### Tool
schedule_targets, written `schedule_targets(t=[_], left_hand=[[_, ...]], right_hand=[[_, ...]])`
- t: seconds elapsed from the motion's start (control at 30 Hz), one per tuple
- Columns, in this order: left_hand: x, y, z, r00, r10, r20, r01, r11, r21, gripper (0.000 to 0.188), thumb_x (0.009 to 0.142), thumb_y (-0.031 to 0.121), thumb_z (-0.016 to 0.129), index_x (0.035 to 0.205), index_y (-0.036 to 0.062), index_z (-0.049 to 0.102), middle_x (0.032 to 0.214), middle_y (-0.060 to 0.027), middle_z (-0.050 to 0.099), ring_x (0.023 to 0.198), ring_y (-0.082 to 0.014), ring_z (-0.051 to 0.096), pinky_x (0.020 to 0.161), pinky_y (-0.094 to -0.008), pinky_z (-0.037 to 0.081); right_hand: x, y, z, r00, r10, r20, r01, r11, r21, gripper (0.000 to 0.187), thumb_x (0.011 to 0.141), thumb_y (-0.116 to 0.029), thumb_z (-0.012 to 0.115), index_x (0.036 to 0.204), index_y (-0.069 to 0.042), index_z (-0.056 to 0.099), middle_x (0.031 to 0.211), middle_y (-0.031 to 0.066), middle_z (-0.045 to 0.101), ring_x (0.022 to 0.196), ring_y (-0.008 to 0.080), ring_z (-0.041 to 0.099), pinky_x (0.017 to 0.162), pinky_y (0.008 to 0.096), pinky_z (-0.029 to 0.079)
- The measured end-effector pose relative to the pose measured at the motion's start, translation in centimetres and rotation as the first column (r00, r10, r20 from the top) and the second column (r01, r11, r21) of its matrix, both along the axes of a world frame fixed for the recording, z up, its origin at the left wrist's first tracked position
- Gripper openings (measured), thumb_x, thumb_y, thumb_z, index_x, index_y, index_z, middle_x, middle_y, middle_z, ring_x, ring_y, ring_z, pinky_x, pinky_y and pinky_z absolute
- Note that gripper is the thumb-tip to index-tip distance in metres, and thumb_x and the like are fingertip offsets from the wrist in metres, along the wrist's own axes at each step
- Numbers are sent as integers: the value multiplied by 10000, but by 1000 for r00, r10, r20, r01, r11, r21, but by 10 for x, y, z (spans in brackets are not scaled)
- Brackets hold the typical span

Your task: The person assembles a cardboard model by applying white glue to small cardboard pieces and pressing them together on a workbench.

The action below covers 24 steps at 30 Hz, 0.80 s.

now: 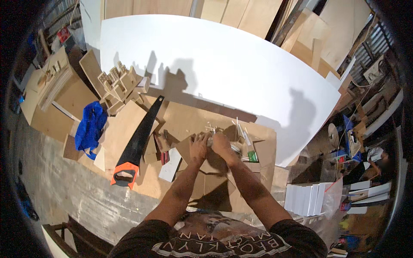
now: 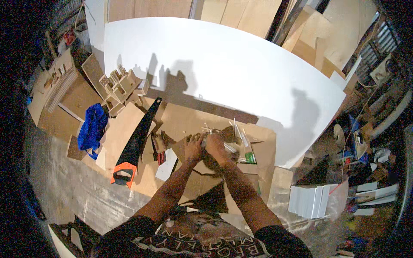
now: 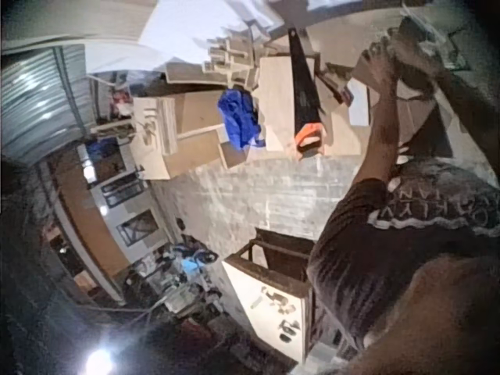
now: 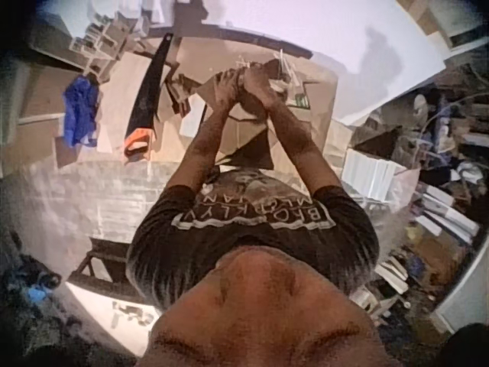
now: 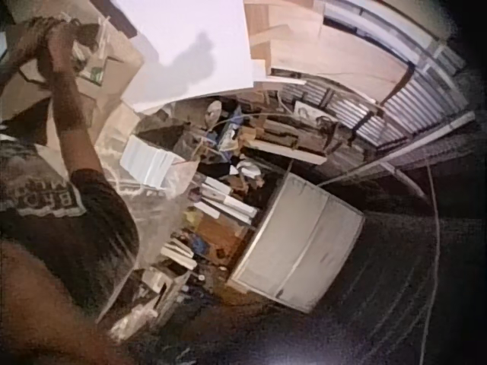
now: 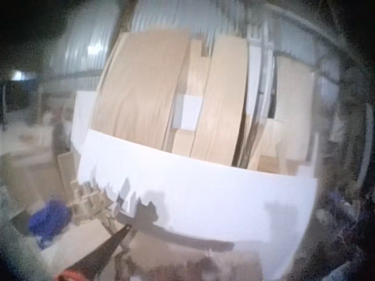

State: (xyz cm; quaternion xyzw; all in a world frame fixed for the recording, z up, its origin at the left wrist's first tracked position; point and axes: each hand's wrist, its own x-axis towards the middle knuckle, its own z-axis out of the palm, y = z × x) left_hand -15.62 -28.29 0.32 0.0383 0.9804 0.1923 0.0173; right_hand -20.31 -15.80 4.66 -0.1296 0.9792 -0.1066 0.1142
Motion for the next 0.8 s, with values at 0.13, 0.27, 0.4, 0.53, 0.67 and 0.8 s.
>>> schedule_targets(t=[0.13,0.27,0.4,0.53,0.67,0.8], left_hand=[[5,4,-7,1000,-3,9,3,1000,-26,695,931,345,563,1558,289,270,1548,-56,405,1435,-314,346,1172,-611,181],[10,10,-7,1000,19,-12,-20,998,-53,646,966,250,554,1550,274,280,1568,-17,371,1468,-279,296,1158,-612,249],[6,8,-10,1000,-9,-5,9,998,-60,671,964,270,555,1562,258,251,1588,-30,335,1480,-297,263,1156,-623,239],[14,-11,-4,986,6,-168,-9,1000,-15,805,859,280,697,1540,173,283,1555,-118,360,1442,-350,315,1133,-587,302],[64,-52,3,994,104,18,-105,964,244,750,809,286,747,1446,125,384,1425,-145,466,1339,-367,421,1050,-562,389],[146,-66,0,962,37,269,-40,999,8,811,726,384,816,1386,95,443,1388,-164,475,1301,-373,444,1006,-556,419]], right_hand=[[2,-9,3,1000,18,13,-18,1000,-3,202,772,-70,654,923,50,714,1007,262,687,973,415,675,856,487,547],[-5,-13,0,962,-202,183,228,965,-130,216,802,-114,640,930,45,712,997,272,686,965,424,670,857,492,547],[-3,0,-41,947,-306,99,321,907,-271,340,849,-177,685,1085,67,652,971,214,698,860,368,683,746,455,571],[0,27,-59,869,-434,237,493,723,-483,253,841,-109,667,983,98,638,826,192,678,658,291,626,624,421,520],[18,40,-53,712,-555,430,657,311,-687,81,807,-58,673,787,5,625,643,91,582,510,206,546,478,382,413],[28,66,-42,639,-460,616,675,-48,-736,88,801,-53,687,783,-42,602,634,37,541,452,123,471,390,303,332]])
